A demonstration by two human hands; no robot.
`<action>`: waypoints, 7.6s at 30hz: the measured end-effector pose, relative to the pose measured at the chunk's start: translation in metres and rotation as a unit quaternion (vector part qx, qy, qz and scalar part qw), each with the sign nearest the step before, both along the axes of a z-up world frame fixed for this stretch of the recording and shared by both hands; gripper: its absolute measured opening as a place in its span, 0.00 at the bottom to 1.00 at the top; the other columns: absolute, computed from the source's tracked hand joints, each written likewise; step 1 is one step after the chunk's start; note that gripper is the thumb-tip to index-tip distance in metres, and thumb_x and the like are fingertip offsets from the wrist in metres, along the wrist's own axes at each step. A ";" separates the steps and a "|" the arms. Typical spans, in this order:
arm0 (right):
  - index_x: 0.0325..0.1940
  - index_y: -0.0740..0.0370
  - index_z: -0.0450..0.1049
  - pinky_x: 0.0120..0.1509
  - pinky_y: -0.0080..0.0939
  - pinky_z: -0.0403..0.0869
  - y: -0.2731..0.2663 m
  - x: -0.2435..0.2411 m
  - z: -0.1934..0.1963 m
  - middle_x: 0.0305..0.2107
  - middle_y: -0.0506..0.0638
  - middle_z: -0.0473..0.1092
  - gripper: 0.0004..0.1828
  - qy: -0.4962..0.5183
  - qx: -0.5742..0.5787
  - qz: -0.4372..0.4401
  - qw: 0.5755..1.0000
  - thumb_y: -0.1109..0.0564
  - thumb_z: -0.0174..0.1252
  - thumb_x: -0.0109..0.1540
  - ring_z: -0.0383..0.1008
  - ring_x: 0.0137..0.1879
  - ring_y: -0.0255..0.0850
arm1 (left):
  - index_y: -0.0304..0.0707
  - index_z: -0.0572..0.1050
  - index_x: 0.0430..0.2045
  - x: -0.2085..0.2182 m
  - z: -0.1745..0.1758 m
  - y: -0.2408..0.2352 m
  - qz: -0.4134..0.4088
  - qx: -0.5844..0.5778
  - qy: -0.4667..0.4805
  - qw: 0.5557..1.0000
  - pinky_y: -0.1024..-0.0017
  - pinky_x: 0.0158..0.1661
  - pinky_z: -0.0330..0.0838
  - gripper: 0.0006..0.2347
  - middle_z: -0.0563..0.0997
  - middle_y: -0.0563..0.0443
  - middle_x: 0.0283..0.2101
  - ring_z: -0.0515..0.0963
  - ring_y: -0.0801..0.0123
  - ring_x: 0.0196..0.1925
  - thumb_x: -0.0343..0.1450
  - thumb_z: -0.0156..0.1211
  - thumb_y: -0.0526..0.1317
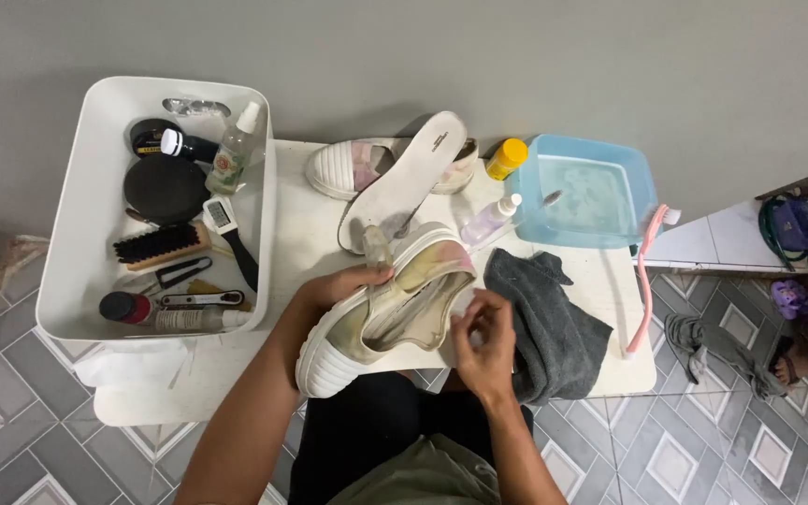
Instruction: The person cleans a white sneaker by applying liquid from a bottle and scrubbing with a toothbrush. They then wipe the shoe with a cloth and continue scrubbing the sole with the toothbrush.
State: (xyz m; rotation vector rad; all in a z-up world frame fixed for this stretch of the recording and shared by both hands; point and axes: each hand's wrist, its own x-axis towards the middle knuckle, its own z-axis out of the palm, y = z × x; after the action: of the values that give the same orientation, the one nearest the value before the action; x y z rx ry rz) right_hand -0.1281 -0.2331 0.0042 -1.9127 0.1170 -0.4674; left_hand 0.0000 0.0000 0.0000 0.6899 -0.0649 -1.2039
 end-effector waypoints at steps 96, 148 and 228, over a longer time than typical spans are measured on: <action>0.61 0.58 0.65 0.38 0.50 0.72 0.020 0.026 0.085 0.23 0.53 0.73 0.21 0.120 -0.227 0.052 0.965 0.61 0.54 0.63 0.75 0.31 0.50 | 0.47 0.60 0.70 0.017 0.012 -0.002 0.074 0.085 -0.051 0.992 0.65 0.72 0.51 0.28 0.64 0.54 0.71 0.65 0.69 0.70 0.74 0.48 0.56; 0.54 0.55 0.74 0.35 0.54 0.76 0.025 -0.003 0.059 0.38 0.61 0.79 0.19 0.062 -0.233 0.066 0.968 0.60 0.59 0.58 0.81 0.36 0.61 | 0.29 0.54 0.70 -0.031 0.119 0.003 0.143 0.192 -0.178 0.954 0.55 0.70 0.53 0.36 0.56 0.36 0.72 0.59 0.54 0.71 0.72 0.53 0.57; 0.46 0.69 0.78 0.46 0.58 0.76 -0.113 0.127 0.089 0.32 0.67 0.75 0.12 0.039 -0.295 -0.114 0.948 0.71 0.53 0.61 0.79 0.41 0.65 | 0.19 0.73 0.54 0.011 0.068 -0.019 0.103 0.212 -0.233 0.943 0.55 0.63 0.63 0.26 0.76 0.33 0.59 0.75 0.51 0.57 0.67 0.63 0.44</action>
State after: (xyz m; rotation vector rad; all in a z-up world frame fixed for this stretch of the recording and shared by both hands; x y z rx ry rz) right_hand -0.0008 -0.3458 0.0928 -2.5223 0.2768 -0.6325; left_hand 0.0108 -0.0188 0.0682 1.3217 -0.1262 -0.8356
